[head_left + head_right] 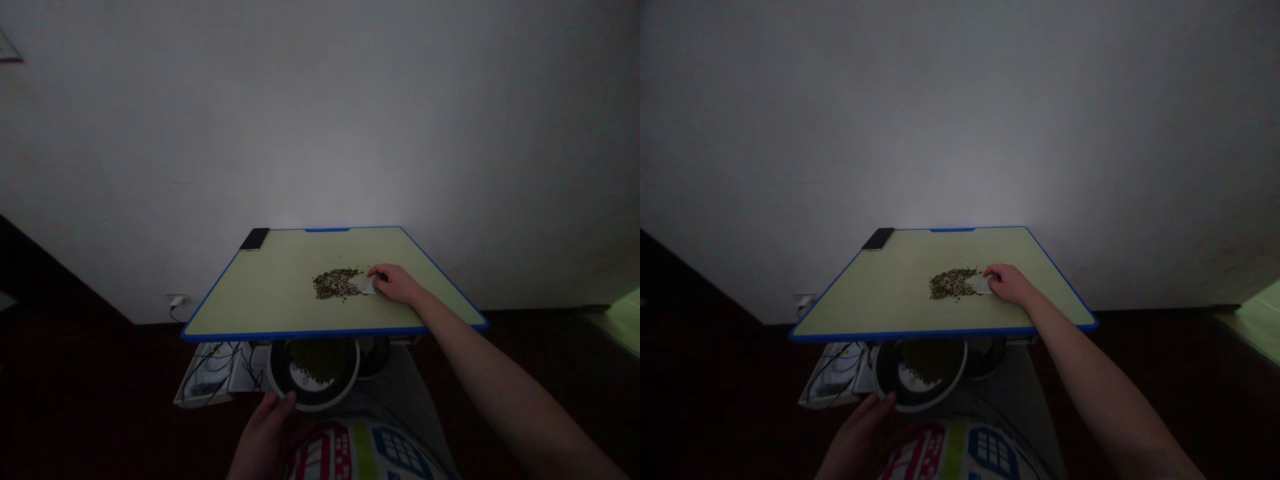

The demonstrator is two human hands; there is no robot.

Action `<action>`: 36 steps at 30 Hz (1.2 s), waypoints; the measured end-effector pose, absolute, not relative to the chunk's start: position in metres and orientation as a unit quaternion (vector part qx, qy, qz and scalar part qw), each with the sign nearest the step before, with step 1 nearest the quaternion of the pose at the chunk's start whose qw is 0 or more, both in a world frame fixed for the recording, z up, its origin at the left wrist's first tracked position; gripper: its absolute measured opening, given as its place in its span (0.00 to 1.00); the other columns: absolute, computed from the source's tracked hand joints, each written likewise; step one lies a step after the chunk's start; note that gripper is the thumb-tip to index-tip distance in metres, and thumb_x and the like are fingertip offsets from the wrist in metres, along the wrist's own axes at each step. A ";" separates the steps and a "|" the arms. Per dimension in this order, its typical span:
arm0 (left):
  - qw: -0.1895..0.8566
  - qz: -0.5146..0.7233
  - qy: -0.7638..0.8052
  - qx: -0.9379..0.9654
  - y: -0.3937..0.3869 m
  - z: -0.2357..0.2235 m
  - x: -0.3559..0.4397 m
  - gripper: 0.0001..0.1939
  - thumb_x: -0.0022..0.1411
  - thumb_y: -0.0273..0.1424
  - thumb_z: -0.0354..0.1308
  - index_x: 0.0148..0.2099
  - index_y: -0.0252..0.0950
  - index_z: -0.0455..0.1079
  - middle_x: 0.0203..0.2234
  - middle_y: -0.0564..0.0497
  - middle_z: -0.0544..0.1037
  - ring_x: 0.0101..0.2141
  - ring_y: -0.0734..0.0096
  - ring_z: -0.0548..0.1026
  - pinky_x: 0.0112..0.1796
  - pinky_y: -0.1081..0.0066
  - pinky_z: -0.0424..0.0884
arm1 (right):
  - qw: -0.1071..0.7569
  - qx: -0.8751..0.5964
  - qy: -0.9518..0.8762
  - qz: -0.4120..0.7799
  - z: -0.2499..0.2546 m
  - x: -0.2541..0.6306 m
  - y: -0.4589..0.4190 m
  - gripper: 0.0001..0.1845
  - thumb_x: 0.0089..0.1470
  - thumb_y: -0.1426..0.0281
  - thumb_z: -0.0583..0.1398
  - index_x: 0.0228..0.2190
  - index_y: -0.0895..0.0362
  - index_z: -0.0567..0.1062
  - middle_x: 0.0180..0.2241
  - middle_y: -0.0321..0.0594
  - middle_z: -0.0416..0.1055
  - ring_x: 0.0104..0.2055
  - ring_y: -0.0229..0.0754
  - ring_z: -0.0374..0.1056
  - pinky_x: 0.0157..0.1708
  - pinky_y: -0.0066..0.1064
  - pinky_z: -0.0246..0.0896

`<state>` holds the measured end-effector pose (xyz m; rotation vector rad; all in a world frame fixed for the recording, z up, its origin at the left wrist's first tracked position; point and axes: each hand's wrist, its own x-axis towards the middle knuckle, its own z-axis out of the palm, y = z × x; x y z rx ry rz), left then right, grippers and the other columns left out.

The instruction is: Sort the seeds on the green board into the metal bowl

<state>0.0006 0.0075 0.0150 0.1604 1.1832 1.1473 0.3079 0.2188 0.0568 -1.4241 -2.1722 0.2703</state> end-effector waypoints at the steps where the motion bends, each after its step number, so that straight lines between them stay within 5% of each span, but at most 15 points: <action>1: 0.670 0.515 0.530 0.067 0.008 0.015 0.001 0.15 0.50 0.22 0.67 0.39 0.37 0.67 0.32 0.47 0.83 0.37 0.54 0.82 0.39 0.61 0.78 | 0.264 -0.527 -0.802 0.101 0.056 0.309 0.219 0.16 0.48 0.76 0.56 0.37 0.58 0.79 0.33 0.41 0.77 0.33 0.40 0.68 0.36 0.29 0.59; 7: 0.630 0.547 0.548 0.059 0.007 0.017 0.005 0.15 0.51 0.18 0.64 0.37 0.36 0.64 0.27 0.50 0.81 0.29 0.58 0.83 0.35 0.58 0.80 | 0.278 -0.548 -0.783 0.099 0.052 0.310 0.221 0.15 0.51 0.74 0.56 0.39 0.59 0.78 0.31 0.40 0.76 0.31 0.39 0.67 0.33 0.28 0.59; 24: 0.656 0.527 0.534 0.083 0.009 0.011 0.003 0.17 0.51 0.21 0.65 0.39 0.37 0.62 0.29 0.48 0.81 0.36 0.51 0.83 0.37 0.56 0.79 | 0.255 -0.523 -0.805 0.115 0.056 0.306 0.216 0.16 0.49 0.77 0.56 0.39 0.59 0.79 0.34 0.41 0.77 0.33 0.39 0.68 0.36 0.29 0.59; 36: 0.646 0.535 0.540 0.071 0.008 0.012 0.004 0.14 0.50 0.18 0.64 0.36 0.37 0.65 0.27 0.50 0.82 0.30 0.59 0.82 0.34 0.61 0.80 | 0.257 -0.521 -0.807 0.105 0.057 0.304 0.215 0.15 0.51 0.76 0.55 0.39 0.58 0.78 0.35 0.42 0.77 0.35 0.40 0.69 0.37 0.29 0.60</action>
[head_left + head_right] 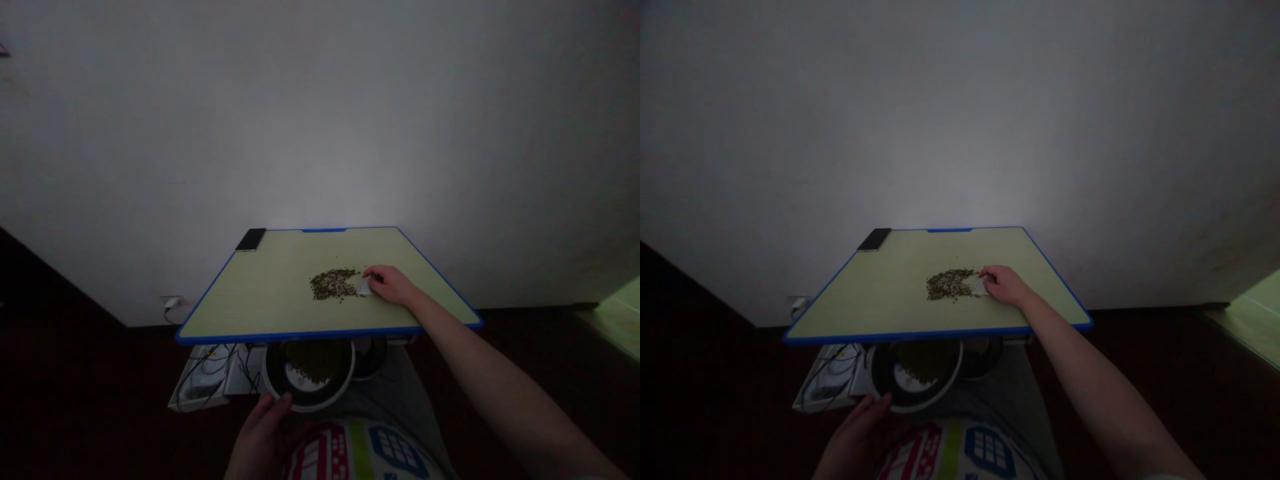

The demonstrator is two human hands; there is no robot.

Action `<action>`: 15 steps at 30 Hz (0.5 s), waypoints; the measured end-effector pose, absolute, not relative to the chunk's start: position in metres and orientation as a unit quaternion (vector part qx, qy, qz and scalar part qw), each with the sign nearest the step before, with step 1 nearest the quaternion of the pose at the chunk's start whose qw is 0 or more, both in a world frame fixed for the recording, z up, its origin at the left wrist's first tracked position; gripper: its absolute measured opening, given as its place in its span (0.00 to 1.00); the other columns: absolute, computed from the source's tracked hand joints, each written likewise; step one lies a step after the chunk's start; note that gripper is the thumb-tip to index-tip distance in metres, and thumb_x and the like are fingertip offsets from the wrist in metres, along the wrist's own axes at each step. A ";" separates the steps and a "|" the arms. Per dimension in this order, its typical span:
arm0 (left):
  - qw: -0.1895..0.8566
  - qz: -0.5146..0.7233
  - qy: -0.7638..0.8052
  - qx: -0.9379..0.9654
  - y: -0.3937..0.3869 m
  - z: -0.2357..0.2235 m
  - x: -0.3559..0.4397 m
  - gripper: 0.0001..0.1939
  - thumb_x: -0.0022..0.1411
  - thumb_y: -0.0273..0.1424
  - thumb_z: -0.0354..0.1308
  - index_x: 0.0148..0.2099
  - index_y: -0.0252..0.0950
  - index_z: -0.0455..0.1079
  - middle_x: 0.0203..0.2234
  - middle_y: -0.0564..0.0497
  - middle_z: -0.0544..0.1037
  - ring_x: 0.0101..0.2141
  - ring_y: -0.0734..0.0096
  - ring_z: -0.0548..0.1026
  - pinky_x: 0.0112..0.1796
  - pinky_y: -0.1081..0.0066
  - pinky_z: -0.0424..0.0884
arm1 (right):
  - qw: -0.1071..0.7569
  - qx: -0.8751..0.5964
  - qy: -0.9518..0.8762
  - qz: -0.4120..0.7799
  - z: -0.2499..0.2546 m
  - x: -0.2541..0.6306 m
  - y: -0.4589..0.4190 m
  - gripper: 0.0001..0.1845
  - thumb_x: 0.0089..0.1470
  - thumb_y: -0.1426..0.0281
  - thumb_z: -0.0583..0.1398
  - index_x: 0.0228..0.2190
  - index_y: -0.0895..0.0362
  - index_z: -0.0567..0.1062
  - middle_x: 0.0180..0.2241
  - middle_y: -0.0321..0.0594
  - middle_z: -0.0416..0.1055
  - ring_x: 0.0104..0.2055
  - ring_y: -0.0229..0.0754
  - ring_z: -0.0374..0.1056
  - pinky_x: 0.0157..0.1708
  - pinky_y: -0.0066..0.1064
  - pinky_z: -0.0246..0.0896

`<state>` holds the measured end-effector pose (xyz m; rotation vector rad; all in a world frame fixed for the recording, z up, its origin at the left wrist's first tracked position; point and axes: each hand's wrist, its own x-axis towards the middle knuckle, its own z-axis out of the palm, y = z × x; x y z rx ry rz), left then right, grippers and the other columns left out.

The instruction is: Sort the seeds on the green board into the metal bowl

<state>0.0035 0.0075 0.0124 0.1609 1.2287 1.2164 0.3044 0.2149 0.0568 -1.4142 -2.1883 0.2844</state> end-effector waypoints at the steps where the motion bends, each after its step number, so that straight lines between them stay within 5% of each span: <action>1: 0.649 0.536 0.536 0.071 0.008 0.013 0.004 0.14 0.50 0.18 0.64 0.35 0.37 0.65 0.26 0.51 0.81 0.29 0.60 0.82 0.34 0.61 0.80 | 0.259 -0.524 -0.805 0.104 0.057 0.304 0.215 0.15 0.51 0.76 0.55 0.39 0.58 0.78 0.34 0.42 0.77 0.34 0.40 0.69 0.37 0.29 0.60; 10: 0.654 0.533 0.534 0.057 0.007 0.008 -0.001 0.15 0.47 0.19 0.66 0.36 0.36 0.68 0.29 0.49 0.81 0.35 0.54 0.83 0.35 0.61 0.79 | 0.272 -0.552 -0.783 0.087 0.053 0.307 0.220 0.15 0.52 0.75 0.55 0.40 0.60 0.78 0.33 0.43 0.77 0.32 0.40 0.68 0.36 0.29 0.59; 15: 0.633 0.539 0.553 0.057 0.008 0.008 0.002 0.17 0.50 0.18 0.65 0.39 0.37 0.65 0.28 0.50 0.81 0.28 0.59 0.82 0.32 0.61 0.79 | 0.275 -0.562 -0.776 0.080 0.053 0.307 0.221 0.15 0.52 0.75 0.55 0.40 0.59 0.78 0.30 0.41 0.76 0.30 0.39 0.67 0.35 0.29 0.59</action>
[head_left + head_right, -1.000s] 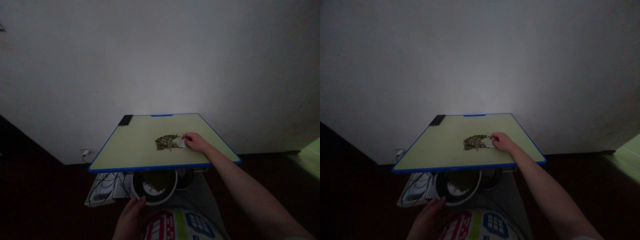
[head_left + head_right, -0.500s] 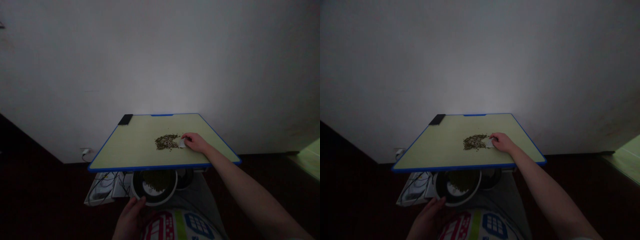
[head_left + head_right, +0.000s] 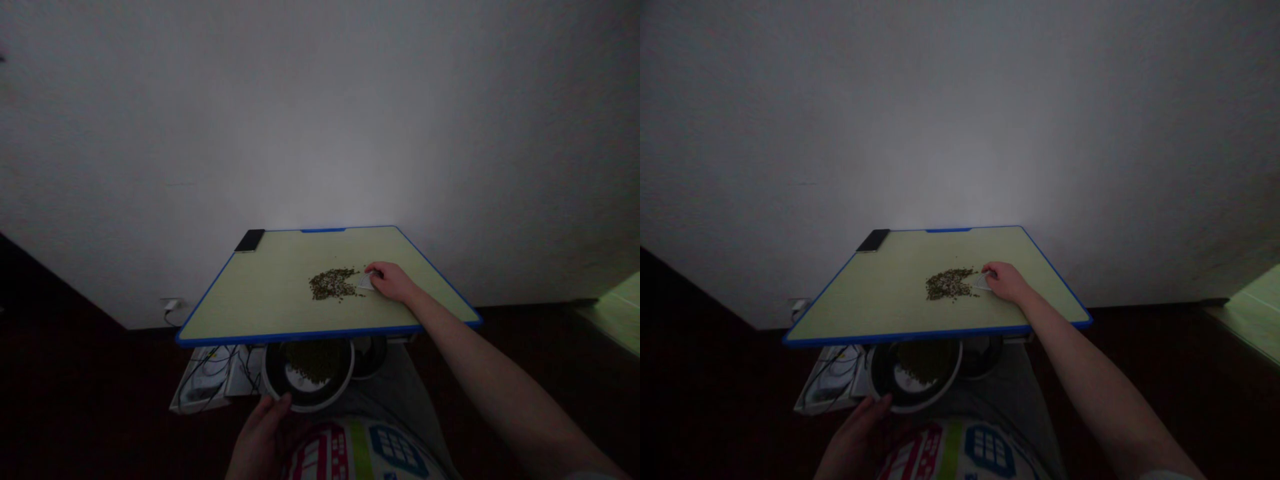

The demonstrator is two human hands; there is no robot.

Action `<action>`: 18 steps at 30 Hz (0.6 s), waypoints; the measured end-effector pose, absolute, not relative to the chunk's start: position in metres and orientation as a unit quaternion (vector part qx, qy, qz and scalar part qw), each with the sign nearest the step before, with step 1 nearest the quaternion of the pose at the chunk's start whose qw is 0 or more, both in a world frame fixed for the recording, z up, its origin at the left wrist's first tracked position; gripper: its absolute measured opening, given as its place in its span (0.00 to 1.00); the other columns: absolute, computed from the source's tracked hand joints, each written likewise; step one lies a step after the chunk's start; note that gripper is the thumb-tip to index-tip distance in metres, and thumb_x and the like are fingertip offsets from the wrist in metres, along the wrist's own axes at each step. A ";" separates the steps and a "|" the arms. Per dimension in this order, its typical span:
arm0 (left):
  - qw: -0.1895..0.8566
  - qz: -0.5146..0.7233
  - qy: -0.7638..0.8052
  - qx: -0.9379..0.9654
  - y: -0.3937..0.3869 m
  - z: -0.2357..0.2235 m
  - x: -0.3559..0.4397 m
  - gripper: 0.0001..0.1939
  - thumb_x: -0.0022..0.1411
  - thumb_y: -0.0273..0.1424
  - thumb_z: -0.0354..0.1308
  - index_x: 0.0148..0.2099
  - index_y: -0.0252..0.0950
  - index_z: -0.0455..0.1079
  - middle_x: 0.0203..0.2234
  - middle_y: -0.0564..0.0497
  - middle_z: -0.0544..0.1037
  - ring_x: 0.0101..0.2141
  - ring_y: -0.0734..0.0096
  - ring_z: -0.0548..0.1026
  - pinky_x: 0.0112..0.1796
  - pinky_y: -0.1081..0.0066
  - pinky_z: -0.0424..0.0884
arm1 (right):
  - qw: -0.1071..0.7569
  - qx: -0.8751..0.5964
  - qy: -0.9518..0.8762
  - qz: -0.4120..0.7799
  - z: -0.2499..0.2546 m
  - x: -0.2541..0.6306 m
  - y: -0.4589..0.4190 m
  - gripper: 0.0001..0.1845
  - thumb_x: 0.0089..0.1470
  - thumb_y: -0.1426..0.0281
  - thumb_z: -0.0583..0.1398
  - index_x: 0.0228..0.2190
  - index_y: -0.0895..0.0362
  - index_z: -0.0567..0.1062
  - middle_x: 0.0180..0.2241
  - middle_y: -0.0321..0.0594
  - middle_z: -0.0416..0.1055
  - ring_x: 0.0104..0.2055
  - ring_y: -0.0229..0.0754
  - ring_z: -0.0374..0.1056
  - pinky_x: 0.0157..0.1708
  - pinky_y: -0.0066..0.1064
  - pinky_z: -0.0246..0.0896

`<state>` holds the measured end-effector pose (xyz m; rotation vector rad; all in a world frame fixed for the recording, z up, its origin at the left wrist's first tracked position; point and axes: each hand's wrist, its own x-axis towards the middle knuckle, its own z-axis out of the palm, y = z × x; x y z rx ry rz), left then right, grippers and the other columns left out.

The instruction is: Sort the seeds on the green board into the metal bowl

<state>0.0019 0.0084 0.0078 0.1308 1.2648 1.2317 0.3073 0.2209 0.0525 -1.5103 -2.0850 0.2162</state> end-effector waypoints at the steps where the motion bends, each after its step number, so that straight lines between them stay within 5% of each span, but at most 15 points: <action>1: 0.631 0.539 0.554 0.061 0.008 0.008 0.002 0.18 0.50 0.18 0.65 0.40 0.37 0.64 0.28 0.51 0.81 0.28 0.60 0.82 0.32 0.61 0.79 | 0.275 -0.563 -0.775 0.080 0.052 0.307 0.221 0.15 0.52 0.75 0.55 0.40 0.59 0.78 0.29 0.40 0.76 0.30 0.39 0.66 0.35 0.29 0.59; 18: 0.650 0.529 0.541 0.076 0.009 0.012 0.003 0.15 0.50 0.18 0.65 0.36 0.37 0.65 0.27 0.50 0.82 0.31 0.56 0.83 0.33 0.62 0.79 | 0.268 -0.554 -0.783 0.091 0.053 0.305 0.221 0.15 0.52 0.75 0.55 0.40 0.59 0.77 0.35 0.43 0.77 0.36 0.40 0.68 0.37 0.29 0.59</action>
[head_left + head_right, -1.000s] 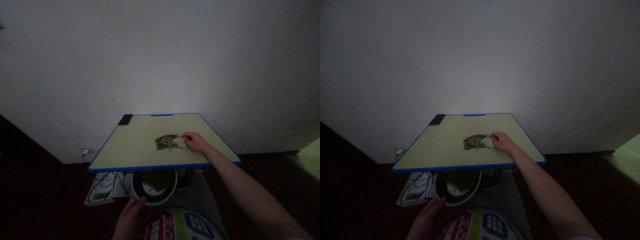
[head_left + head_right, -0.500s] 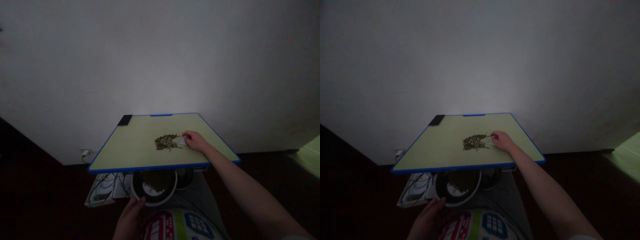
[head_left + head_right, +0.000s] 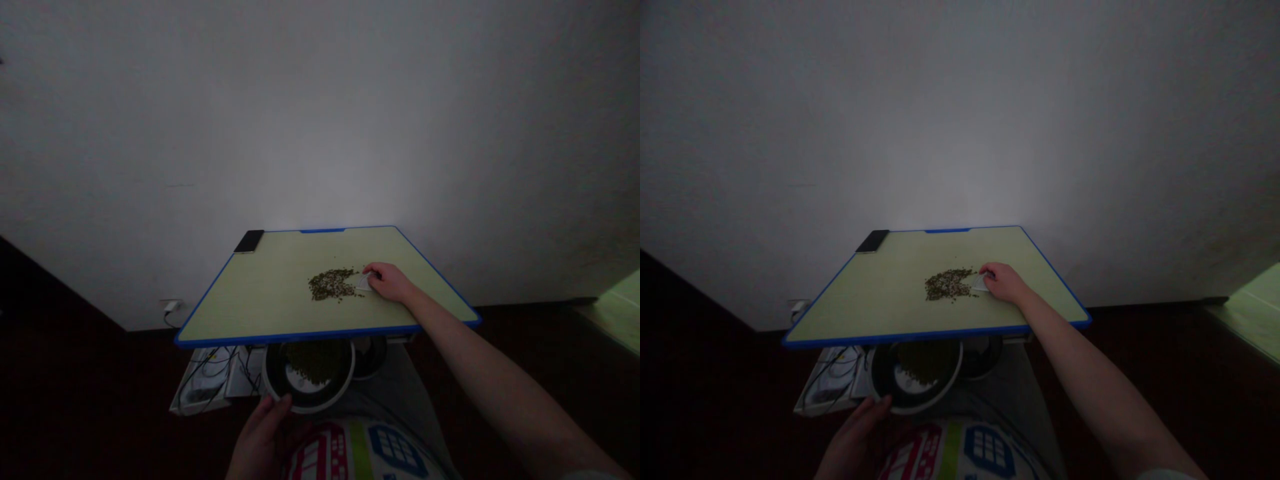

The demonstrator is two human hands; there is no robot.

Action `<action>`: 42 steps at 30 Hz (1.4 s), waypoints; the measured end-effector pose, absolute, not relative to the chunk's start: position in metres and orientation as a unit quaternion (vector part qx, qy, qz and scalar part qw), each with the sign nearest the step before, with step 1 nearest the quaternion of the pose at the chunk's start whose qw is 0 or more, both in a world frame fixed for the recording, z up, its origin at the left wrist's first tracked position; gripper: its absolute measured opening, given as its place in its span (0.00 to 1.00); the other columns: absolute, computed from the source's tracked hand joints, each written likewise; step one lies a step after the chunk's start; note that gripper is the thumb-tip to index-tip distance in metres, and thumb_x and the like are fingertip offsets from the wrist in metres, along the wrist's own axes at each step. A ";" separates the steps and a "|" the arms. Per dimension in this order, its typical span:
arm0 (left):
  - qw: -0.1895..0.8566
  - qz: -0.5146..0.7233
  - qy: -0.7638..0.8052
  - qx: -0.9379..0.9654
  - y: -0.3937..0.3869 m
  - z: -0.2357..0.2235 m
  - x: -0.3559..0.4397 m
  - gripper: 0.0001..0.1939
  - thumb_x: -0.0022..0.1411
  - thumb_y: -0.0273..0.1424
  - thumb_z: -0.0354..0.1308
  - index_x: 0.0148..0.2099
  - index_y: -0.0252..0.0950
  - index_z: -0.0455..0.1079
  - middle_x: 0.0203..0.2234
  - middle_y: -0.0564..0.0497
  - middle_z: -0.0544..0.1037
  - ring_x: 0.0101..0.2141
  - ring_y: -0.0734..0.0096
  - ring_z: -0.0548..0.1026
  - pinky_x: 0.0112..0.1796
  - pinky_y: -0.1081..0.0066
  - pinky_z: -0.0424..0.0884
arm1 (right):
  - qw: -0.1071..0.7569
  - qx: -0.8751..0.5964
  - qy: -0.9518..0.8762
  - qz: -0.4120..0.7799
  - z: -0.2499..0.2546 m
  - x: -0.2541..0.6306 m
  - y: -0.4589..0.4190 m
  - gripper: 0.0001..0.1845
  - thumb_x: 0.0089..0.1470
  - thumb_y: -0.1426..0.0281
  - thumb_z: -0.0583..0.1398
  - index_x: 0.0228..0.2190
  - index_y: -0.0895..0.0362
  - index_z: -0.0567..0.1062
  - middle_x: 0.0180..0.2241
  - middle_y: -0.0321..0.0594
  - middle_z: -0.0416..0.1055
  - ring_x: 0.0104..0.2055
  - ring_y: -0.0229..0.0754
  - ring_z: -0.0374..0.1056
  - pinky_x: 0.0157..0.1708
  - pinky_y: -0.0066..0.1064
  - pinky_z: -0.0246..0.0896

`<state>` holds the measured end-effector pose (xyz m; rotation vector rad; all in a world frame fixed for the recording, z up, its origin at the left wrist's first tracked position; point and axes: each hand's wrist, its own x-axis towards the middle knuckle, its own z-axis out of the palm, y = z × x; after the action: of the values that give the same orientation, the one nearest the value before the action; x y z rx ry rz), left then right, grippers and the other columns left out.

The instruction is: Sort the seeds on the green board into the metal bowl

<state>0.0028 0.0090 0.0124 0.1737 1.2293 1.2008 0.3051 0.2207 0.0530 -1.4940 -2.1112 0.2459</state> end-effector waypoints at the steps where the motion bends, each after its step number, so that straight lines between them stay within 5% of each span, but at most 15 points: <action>1: 0.653 0.530 0.536 0.076 0.009 0.012 0.003 0.15 0.49 0.18 0.65 0.37 0.37 0.66 0.27 0.49 0.82 0.31 0.56 0.83 0.33 0.62 0.79 | 0.268 -0.556 -0.782 0.090 0.053 0.305 0.221 0.15 0.52 0.75 0.55 0.40 0.59 0.77 0.36 0.43 0.77 0.36 0.40 0.68 0.37 0.29 0.59; 16: 0.677 0.518 0.518 0.068 0.010 -0.001 -0.003 0.16 0.48 0.20 0.67 0.37 0.36 0.67 0.30 0.47 0.83 0.36 0.50 0.83 0.37 0.58 0.79 | 0.266 -0.549 -0.786 0.103 0.050 0.305 0.224 0.15 0.54 0.76 0.56 0.42 0.59 0.77 0.38 0.45 0.76 0.37 0.41 0.68 0.39 0.30 0.59; 32: 0.644 0.529 0.547 0.076 0.009 0.011 0.003 0.14 0.50 0.18 0.65 0.37 0.36 0.66 0.25 0.51 0.80 0.26 0.61 0.82 0.30 0.64 0.79 | 0.259 -0.533 -0.798 0.108 0.054 0.303 0.220 0.15 0.54 0.76 0.56 0.42 0.60 0.77 0.37 0.45 0.76 0.36 0.41 0.68 0.37 0.30 0.60; 42: 0.639 0.528 0.555 0.067 0.007 0.010 0.002 0.14 0.50 0.19 0.65 0.36 0.36 0.66 0.27 0.50 0.81 0.28 0.59 0.82 0.30 0.64 0.78 | 0.253 -0.530 -0.801 0.114 0.057 0.301 0.217 0.16 0.53 0.75 0.56 0.43 0.60 0.77 0.36 0.44 0.76 0.34 0.40 0.68 0.37 0.30 0.60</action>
<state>0.0015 0.0072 0.0096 0.1540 1.2652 1.2051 0.3006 0.2172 0.0568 -1.4404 -2.1775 0.3107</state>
